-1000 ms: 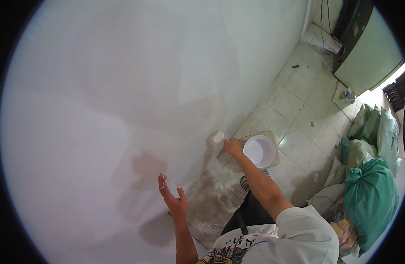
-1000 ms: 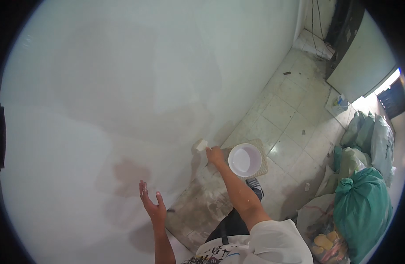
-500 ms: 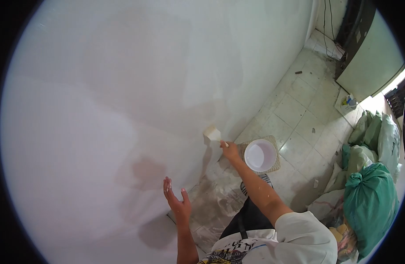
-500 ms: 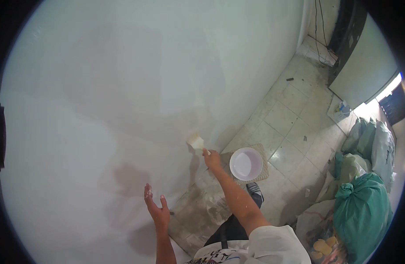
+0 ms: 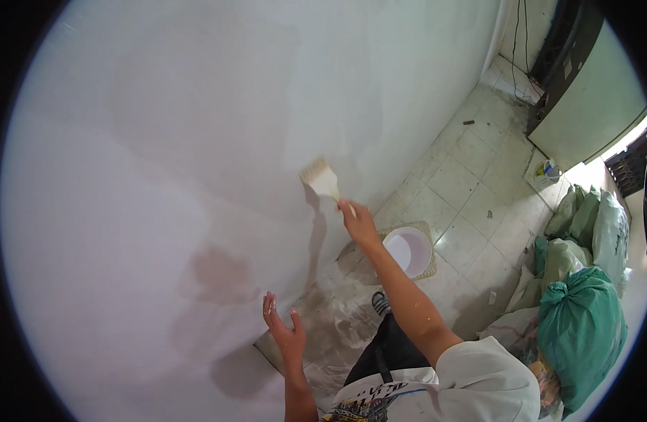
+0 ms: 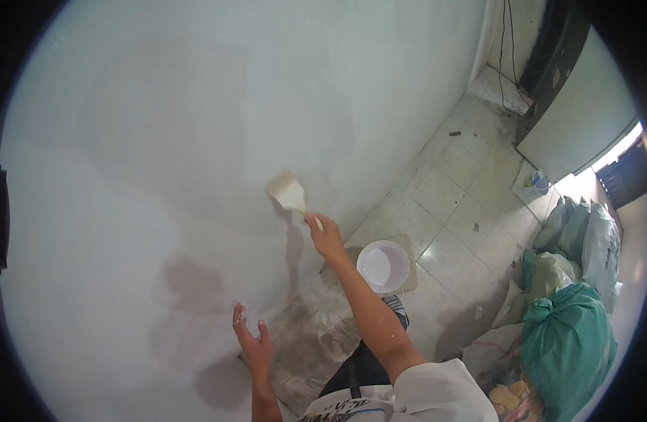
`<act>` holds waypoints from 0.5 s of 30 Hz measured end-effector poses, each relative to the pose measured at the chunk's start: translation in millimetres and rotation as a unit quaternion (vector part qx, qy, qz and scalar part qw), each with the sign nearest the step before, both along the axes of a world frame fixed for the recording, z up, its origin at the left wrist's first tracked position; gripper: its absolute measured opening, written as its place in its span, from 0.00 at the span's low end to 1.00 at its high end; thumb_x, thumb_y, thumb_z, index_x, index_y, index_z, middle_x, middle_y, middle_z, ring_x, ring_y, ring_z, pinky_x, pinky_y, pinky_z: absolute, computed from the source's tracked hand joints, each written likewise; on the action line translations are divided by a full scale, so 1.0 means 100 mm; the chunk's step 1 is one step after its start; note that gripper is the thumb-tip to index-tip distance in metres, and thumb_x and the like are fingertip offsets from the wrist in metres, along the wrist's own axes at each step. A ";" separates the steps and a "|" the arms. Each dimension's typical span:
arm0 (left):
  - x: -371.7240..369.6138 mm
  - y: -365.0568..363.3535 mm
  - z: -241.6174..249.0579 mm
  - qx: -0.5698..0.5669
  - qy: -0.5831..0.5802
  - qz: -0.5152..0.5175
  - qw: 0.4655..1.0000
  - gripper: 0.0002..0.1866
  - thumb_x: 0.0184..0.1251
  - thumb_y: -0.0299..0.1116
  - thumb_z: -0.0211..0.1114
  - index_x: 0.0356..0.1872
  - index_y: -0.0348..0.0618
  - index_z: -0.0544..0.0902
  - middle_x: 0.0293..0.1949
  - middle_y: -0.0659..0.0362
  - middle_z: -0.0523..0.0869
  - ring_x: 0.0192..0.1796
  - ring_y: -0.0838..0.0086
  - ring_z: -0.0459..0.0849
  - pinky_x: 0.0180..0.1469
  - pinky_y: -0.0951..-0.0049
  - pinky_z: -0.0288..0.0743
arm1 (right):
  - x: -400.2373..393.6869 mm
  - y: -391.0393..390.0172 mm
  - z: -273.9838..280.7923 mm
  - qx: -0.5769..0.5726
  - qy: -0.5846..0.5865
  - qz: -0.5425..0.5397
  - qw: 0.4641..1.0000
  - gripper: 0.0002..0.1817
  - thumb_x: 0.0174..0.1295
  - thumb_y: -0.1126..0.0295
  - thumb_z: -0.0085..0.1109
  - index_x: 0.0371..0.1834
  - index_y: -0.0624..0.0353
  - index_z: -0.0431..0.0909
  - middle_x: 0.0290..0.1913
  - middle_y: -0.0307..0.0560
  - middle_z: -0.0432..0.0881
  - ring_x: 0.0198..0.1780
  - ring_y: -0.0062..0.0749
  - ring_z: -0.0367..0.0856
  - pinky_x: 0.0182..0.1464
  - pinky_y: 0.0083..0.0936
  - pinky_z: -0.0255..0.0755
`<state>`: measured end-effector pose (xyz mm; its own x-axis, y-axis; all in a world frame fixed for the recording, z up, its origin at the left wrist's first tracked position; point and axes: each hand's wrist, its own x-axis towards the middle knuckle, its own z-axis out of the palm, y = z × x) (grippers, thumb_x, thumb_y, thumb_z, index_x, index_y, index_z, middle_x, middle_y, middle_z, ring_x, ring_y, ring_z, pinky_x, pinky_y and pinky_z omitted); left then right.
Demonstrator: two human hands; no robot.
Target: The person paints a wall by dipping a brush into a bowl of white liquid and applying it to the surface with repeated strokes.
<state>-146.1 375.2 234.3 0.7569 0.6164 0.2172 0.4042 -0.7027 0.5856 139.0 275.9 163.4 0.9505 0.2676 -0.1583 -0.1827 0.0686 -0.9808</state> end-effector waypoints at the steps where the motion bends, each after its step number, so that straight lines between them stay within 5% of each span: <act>1: 0.03 -0.04 -0.03 -0.001 -0.010 0.002 1.000 0.27 0.63 0.26 0.58 0.64 0.30 0.67 0.68 0.43 0.66 0.72 0.50 0.62 0.72 0.52 0.56 | -0.05 0.02 -0.45 -0.048 -0.044 -0.017 0.998 0.24 0.69 0.50 0.54 0.31 0.64 0.81 0.16 0.36 0.69 0.21 0.24 0.69 0.28 0.27 0.63; 6: 0.04 -0.09 0.06 0.008 -0.015 0.011 1.000 0.27 0.63 0.26 0.58 0.63 0.30 0.67 0.68 0.43 0.66 0.72 0.50 0.62 0.71 0.53 0.56 | 0.16 -0.23 -1.61 -0.210 0.041 0.081 0.973 0.26 0.67 0.50 0.56 0.28 0.65 0.84 0.21 0.50 0.81 0.24 0.32 0.75 0.32 0.33 0.69; 10: 0.09 -0.09 0.01 0.009 -0.022 0.005 1.000 0.26 0.63 0.25 0.58 0.63 0.30 0.67 0.68 0.43 0.66 0.72 0.50 0.62 0.71 0.52 0.56 | 0.77 -0.43 0.14 -0.162 -0.070 0.024 0.984 0.26 0.67 0.49 0.54 0.27 0.64 0.85 0.17 0.50 0.80 0.21 0.40 0.78 0.30 0.34 0.70; 13: 0.14 -0.14 -0.07 0.005 -0.013 -0.002 1.000 0.26 0.63 0.26 0.58 0.63 0.30 0.67 0.68 0.44 0.67 0.71 0.49 0.62 0.71 0.51 0.56 | 0.84 -0.74 0.80 0.087 0.083 0.038 0.992 0.23 0.70 0.49 0.54 0.31 0.59 0.80 0.13 0.32 0.63 0.14 0.19 0.59 0.18 0.22 0.53; 15: 0.23 -0.20 -0.13 0.003 -0.007 -0.015 1.000 0.26 0.64 0.26 0.58 0.63 0.30 0.67 0.68 0.44 0.67 0.71 0.49 0.62 0.70 0.51 0.56 | 0.91 -0.72 0.73 0.124 0.076 0.034 0.989 0.22 0.71 0.47 0.52 0.34 0.57 0.79 0.13 0.29 0.60 0.14 0.17 0.56 0.18 0.20 0.48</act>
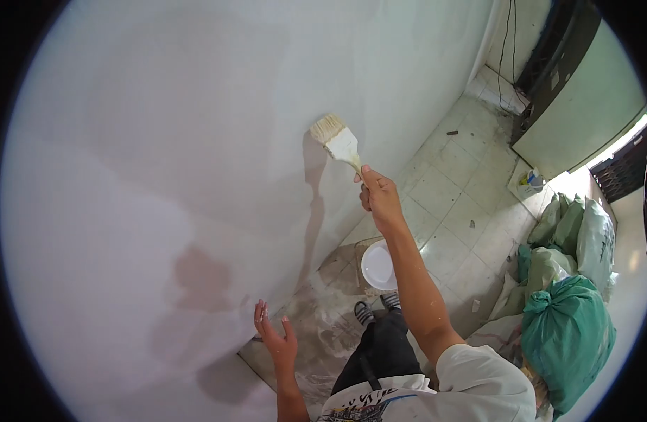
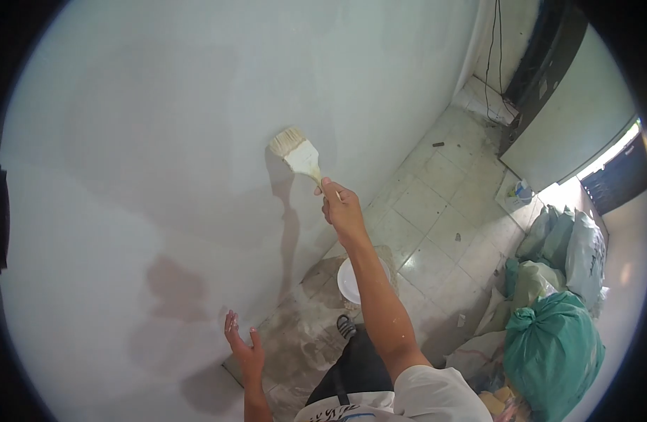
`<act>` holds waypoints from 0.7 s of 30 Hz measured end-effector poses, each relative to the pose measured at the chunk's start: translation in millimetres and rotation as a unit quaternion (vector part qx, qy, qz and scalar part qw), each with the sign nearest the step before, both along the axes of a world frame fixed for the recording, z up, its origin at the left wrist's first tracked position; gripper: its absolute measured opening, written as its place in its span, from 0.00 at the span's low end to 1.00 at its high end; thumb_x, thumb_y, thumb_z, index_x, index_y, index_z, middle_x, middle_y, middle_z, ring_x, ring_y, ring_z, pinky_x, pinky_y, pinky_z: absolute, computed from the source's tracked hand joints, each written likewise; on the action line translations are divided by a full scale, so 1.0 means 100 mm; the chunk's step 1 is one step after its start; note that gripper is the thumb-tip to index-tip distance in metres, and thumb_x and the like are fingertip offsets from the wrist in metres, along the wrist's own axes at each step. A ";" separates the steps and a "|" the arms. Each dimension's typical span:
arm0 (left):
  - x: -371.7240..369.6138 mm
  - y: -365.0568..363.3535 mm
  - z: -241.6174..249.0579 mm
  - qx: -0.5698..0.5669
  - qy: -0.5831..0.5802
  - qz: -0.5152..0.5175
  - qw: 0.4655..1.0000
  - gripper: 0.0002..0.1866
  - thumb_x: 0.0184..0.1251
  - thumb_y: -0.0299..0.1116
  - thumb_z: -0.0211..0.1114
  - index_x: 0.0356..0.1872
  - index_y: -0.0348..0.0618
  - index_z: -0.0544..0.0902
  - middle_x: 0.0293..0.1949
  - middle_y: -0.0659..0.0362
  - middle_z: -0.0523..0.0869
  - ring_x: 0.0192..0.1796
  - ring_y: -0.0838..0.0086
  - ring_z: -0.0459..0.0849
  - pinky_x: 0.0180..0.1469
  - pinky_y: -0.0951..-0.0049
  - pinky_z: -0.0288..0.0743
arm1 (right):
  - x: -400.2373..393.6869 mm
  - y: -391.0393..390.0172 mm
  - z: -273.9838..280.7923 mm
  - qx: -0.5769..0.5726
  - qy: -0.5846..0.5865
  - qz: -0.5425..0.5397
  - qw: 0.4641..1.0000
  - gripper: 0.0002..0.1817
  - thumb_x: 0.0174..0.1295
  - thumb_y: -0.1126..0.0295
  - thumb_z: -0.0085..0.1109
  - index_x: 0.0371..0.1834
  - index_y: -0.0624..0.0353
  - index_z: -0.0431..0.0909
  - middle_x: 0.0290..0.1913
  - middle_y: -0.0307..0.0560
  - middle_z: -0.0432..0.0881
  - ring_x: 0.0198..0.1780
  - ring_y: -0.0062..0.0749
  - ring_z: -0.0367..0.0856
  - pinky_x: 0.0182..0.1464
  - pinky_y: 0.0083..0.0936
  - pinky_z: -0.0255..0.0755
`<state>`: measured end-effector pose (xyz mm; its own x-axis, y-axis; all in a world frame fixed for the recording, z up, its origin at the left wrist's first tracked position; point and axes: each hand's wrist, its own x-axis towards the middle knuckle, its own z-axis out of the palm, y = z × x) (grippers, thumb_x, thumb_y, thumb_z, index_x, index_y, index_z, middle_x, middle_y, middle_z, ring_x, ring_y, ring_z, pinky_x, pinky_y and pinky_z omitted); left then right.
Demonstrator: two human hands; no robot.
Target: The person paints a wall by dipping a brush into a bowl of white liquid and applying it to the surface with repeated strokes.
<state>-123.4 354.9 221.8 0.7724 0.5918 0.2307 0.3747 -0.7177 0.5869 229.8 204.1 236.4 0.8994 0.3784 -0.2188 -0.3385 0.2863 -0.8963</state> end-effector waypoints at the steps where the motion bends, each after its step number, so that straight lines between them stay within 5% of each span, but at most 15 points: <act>1: 0.02 -0.02 -0.01 0.001 0.007 -0.006 1.000 0.25 0.64 0.26 0.58 0.63 0.30 0.67 0.67 0.44 0.67 0.71 0.49 0.62 0.70 0.51 0.57 | 0.00 0.05 -0.07 0.020 0.001 -0.003 1.000 0.22 0.71 0.47 0.52 0.35 0.56 0.79 0.13 0.28 0.59 0.14 0.16 0.54 0.17 0.19 0.46; 5: 0.16 -0.13 -0.11 -0.015 -0.004 -0.009 1.000 0.25 0.64 0.26 0.58 0.62 0.30 0.67 0.67 0.44 0.67 0.71 0.49 0.63 0.70 0.50 0.57 | -0.10 0.21 -1.20 -0.143 0.013 0.009 0.990 0.26 0.69 0.45 0.53 0.30 0.59 0.80 0.13 0.30 0.62 0.15 0.17 0.58 0.18 0.22 0.51; 10: 0.26 -0.27 -0.16 -0.013 -0.003 -0.028 1.000 0.24 0.65 0.27 0.58 0.62 0.29 0.68 0.66 0.43 0.69 0.69 0.49 0.65 0.69 0.52 0.59 | -0.25 -0.21 -2.91 -0.436 -0.128 0.112 0.884 0.23 0.65 0.53 0.55 0.28 0.63 0.85 0.21 0.55 0.82 0.26 0.48 0.82 0.35 0.41 0.73; 13: 0.31 -0.41 -0.33 -0.096 0.044 -0.036 0.994 0.24 0.66 0.28 0.59 0.62 0.29 0.69 0.64 0.42 0.70 0.67 0.49 0.68 0.68 0.54 0.61 | -0.26 -0.53 -2.42 -0.480 -0.110 0.084 0.866 0.24 0.63 0.52 0.55 0.37 0.68 0.85 0.41 0.68 0.83 0.46 0.59 0.83 0.53 0.45 0.74; 16: 0.24 -0.60 -0.92 -0.174 0.127 -0.100 0.971 0.24 0.67 0.30 0.59 0.62 0.29 0.68 0.63 0.41 0.72 0.66 0.48 0.69 0.68 0.55 0.62 | -0.39 -1.02 -1.91 -0.520 -0.206 0.045 0.828 0.23 0.61 0.50 0.56 0.34 0.63 0.86 0.36 0.65 0.84 0.40 0.58 0.84 0.46 0.44 0.77; 18: 0.26 -0.79 -1.32 -0.200 0.167 -0.152 0.953 0.25 0.67 0.31 0.59 0.62 0.30 0.68 0.64 0.41 0.71 0.67 0.48 0.68 0.68 0.54 0.61 | -0.50 -1.27 -1.70 -0.574 -0.154 0.147 0.790 0.22 0.61 0.52 0.55 0.33 0.63 0.86 0.37 0.64 0.85 0.42 0.58 0.84 0.47 0.45 0.77; 21: 0.29 -1.09 -2.00 -0.205 0.194 -0.222 0.933 0.28 0.67 0.33 0.59 0.65 0.31 0.65 0.67 0.41 0.67 0.70 0.47 0.64 0.70 0.54 0.60 | -0.66 -1.38 -2.09 -0.631 -0.119 0.258 0.722 0.21 0.62 0.54 0.53 0.33 0.63 0.85 0.36 0.61 0.85 0.42 0.57 0.84 0.46 0.46 0.78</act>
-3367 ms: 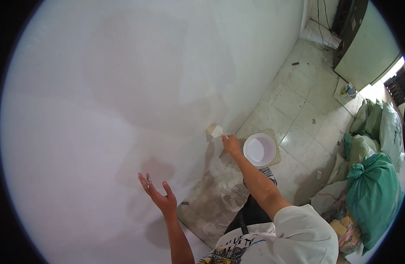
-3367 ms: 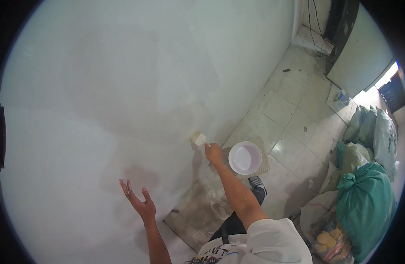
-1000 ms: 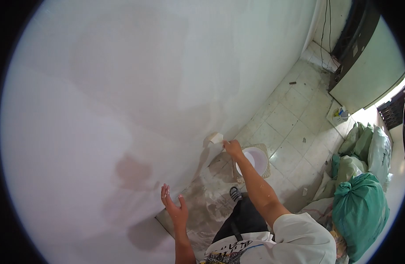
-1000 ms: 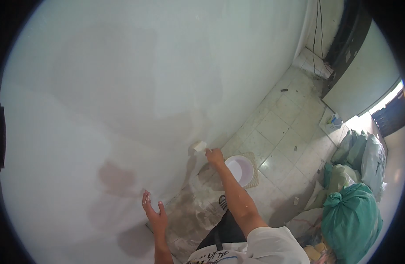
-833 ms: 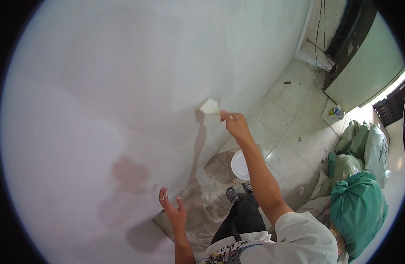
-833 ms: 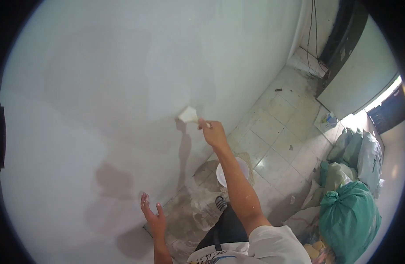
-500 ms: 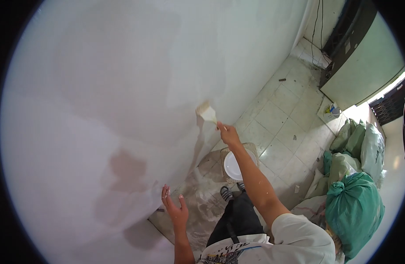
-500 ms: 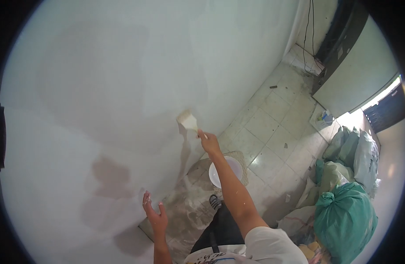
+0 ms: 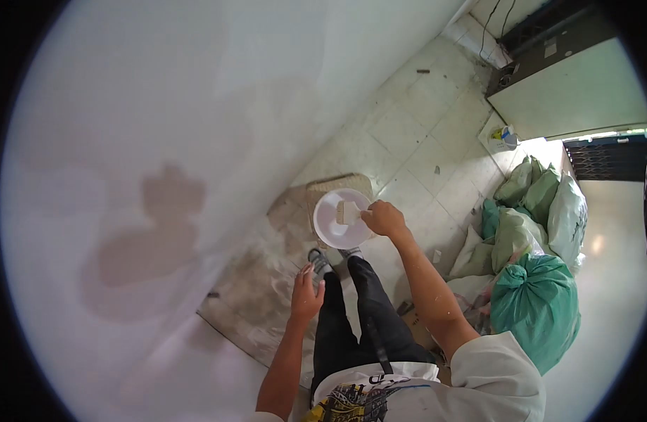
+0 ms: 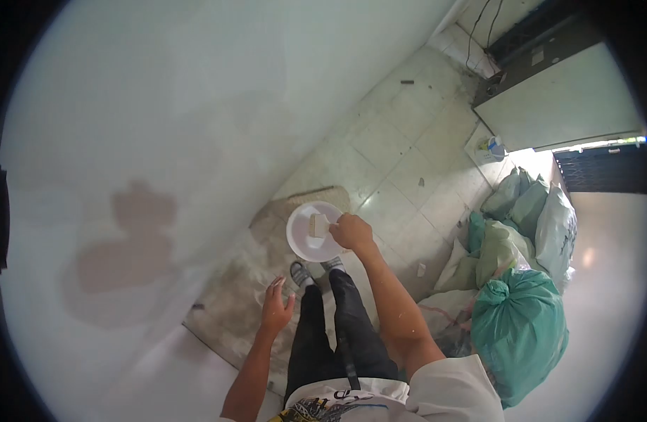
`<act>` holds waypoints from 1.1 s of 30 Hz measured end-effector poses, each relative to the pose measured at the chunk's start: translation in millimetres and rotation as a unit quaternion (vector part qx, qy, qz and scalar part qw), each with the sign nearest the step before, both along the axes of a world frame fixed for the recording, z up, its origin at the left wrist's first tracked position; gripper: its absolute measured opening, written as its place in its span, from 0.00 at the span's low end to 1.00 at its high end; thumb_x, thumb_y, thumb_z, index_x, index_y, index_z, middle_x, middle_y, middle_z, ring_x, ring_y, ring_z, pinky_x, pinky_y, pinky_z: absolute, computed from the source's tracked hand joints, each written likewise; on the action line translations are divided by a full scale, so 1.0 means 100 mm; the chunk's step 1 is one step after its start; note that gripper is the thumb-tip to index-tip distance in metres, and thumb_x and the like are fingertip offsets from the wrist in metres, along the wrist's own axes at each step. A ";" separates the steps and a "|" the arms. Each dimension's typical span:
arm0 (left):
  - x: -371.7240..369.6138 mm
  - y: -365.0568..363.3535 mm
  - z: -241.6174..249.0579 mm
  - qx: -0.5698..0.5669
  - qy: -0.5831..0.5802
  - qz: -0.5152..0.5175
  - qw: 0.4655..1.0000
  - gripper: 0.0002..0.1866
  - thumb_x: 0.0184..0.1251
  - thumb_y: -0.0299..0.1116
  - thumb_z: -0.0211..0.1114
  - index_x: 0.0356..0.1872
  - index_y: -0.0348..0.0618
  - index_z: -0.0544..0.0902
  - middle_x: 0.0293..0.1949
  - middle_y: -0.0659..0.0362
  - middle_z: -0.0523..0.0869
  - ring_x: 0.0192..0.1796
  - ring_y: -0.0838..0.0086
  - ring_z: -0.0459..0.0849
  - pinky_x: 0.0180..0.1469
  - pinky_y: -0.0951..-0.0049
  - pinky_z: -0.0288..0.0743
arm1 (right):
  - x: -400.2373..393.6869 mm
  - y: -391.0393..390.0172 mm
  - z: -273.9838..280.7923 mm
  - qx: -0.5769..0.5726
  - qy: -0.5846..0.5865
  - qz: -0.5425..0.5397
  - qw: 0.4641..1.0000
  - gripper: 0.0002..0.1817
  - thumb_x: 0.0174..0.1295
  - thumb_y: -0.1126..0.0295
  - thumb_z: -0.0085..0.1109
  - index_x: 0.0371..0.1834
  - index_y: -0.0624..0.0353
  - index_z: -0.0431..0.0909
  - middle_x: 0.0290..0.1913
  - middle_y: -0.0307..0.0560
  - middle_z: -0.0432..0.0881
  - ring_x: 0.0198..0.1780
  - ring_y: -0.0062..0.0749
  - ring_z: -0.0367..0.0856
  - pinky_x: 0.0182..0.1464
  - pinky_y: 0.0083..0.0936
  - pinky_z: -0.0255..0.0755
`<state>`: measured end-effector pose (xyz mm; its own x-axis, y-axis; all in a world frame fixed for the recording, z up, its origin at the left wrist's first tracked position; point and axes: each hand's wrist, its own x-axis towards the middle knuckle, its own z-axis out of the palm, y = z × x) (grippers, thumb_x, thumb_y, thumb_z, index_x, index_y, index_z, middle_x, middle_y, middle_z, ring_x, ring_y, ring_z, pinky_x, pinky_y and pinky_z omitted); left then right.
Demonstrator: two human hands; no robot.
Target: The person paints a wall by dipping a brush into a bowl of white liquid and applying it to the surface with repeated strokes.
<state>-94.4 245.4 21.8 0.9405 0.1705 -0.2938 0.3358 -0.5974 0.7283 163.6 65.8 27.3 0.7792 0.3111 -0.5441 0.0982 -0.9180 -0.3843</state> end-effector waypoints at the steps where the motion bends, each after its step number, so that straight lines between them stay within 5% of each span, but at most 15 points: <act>1: 0.03 -0.10 -0.16 0.000 0.000 -0.023 1.000 0.30 0.66 0.33 0.59 0.67 0.31 0.64 0.69 0.41 0.65 0.71 0.47 0.63 0.71 0.54 0.59 | -0.07 -0.02 -0.20 -0.029 0.015 0.024 0.999 0.20 0.63 0.55 0.53 0.33 0.62 0.85 0.35 0.61 0.85 0.42 0.56 0.84 0.46 0.46 0.78; 6: 0.26 -0.46 -0.65 0.093 0.018 -0.035 0.995 0.40 0.63 0.38 0.61 0.73 0.32 0.56 0.75 0.42 0.53 0.77 0.47 0.50 0.74 0.53 0.52 | -0.34 0.14 -1.12 -0.049 0.007 0.048 0.998 0.18 0.62 0.56 0.53 0.34 0.61 0.84 0.35 0.60 0.85 0.41 0.54 0.85 0.45 0.45 0.79; 14: 0.29 -0.61 -0.86 0.086 0.060 -0.014 0.994 0.43 0.65 0.43 0.61 0.75 0.34 0.52 0.77 0.47 0.48 0.78 0.48 0.44 0.74 0.49 0.50 | -0.36 0.31 -1.57 -0.056 0.016 0.070 0.996 0.19 0.64 0.56 0.53 0.35 0.61 0.83 0.35 0.60 0.85 0.38 0.56 0.86 0.42 0.46 0.79; 25: 0.29 -0.66 -0.75 0.127 0.089 -0.036 0.987 0.41 0.66 0.45 0.60 0.76 0.41 0.54 0.79 0.56 0.48 0.78 0.49 0.47 0.74 0.49 0.50 | -0.84 -0.28 -0.47 0.033 -0.091 0.027 0.995 0.15 0.67 0.55 0.54 0.40 0.55 0.80 0.23 0.59 0.81 0.27 0.58 0.82 0.30 0.49 0.75; 30: 0.32 -0.68 -0.75 0.143 0.156 -0.059 0.976 0.42 0.64 0.43 0.62 0.76 0.42 0.53 0.79 0.55 0.47 0.79 0.49 0.45 0.75 0.52 0.49 | -1.16 -0.60 -0.41 0.027 -0.057 0.005 0.998 0.15 0.68 0.56 0.55 0.42 0.55 0.80 0.24 0.60 0.82 0.29 0.58 0.82 0.31 0.49 0.75; 33: 0.38 -0.63 -0.68 0.124 0.186 -0.060 0.973 0.44 0.64 0.46 0.62 0.77 0.44 0.50 0.79 0.55 0.44 0.79 0.49 0.43 0.76 0.51 0.47 | -1.03 -0.53 -0.33 0.125 -0.080 -0.064 0.987 0.16 0.68 0.56 0.55 0.48 0.55 0.78 0.26 0.62 0.83 0.31 0.59 0.83 0.33 0.48 0.76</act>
